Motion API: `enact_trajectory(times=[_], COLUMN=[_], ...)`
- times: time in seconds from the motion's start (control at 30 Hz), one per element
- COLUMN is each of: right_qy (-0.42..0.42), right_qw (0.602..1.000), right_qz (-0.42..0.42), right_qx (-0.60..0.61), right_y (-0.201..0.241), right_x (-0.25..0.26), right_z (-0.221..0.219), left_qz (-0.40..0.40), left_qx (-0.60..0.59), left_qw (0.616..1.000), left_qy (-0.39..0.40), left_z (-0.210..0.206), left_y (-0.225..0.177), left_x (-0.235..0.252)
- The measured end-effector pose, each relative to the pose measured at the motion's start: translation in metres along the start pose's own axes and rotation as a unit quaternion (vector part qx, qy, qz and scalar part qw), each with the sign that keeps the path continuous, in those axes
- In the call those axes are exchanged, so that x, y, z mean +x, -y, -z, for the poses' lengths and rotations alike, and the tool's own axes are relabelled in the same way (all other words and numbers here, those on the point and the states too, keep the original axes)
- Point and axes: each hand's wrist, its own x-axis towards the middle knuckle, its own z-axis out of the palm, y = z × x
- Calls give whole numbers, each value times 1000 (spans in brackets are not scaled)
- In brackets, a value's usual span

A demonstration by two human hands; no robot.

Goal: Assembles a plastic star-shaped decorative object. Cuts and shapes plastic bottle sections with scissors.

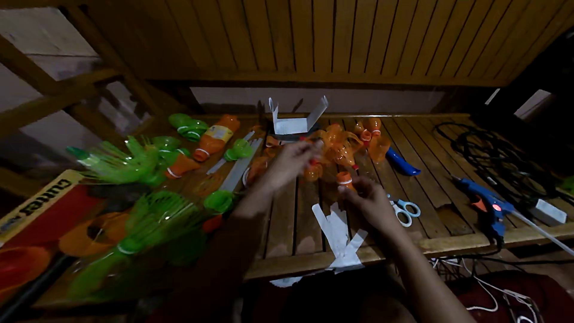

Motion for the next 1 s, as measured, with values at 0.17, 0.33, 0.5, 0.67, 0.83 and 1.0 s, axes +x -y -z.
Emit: enact_trajectory(times=[0.17, 0.33, 0.5, 0.67, 0.83, 1.0], right_qy=[43, 68, 73, 56, 16, -20], right_qw=[994, 986, 984, 982, 990, 997], right_qz=[-75, -127, -136, -141, -91, -13], right_qx=[69, 85, 87, 112, 102, 78], right_y=[5, 11, 6, 5, 1, -6], right_x=[5, 15, 24, 20, 17, 16], right_z=[-5, -7, -6, -3, -2, 0], left_qz=[158, 188, 165, 73, -75, -87], left_qx=[76, 20, -10, -89, -128, -172], left_qw=[983, 977, 977, 991, 989, 980], left_qy=[46, 101, 138, 73, 12, -48], left_z=[7, 4, -3, -25, -35, -45], left_y=[24, 29, 27, 15, 14, 9], left_x=[35, 55, 70, 50, 37, 21])
